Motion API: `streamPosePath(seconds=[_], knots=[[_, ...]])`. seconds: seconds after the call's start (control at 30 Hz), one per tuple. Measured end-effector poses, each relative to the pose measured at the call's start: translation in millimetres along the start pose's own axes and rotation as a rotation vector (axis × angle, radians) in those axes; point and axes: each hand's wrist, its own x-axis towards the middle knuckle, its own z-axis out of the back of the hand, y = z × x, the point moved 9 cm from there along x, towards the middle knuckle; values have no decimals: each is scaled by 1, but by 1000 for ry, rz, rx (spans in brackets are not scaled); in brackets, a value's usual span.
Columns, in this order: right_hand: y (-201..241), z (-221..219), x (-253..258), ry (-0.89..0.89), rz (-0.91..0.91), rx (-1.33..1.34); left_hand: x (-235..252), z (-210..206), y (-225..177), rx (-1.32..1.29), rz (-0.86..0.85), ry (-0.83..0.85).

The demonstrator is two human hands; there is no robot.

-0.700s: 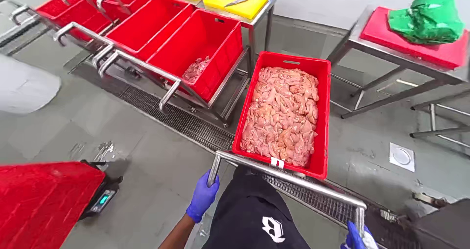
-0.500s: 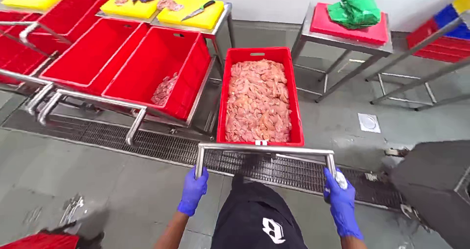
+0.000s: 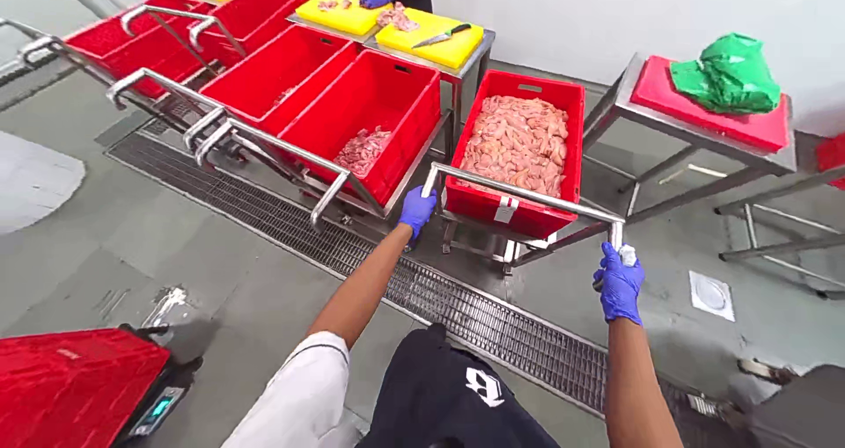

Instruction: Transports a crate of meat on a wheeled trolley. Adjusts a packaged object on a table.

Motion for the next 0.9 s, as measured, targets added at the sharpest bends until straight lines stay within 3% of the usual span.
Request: streamPosePath(seconds=[0.27,0.5,0.63,0.73,0.83,0.9], knots=[[25,-64,58,56,14,-38,96,11,-44,42,-40,-56],[42,-112,99,390,71,-129,151,20,-84,235,16,-248],[39,-122,113,669,171,-168,166,17,-109,351,72,-311],[14,-78,130,728,230,-200,146,2,-127,438,126,-431],[-43,26,181,570,-35,-69,149,-8,-140,530,246,-493],[-89,120,220,400,-238,-41,155,-12,-141,616,373,-405]])
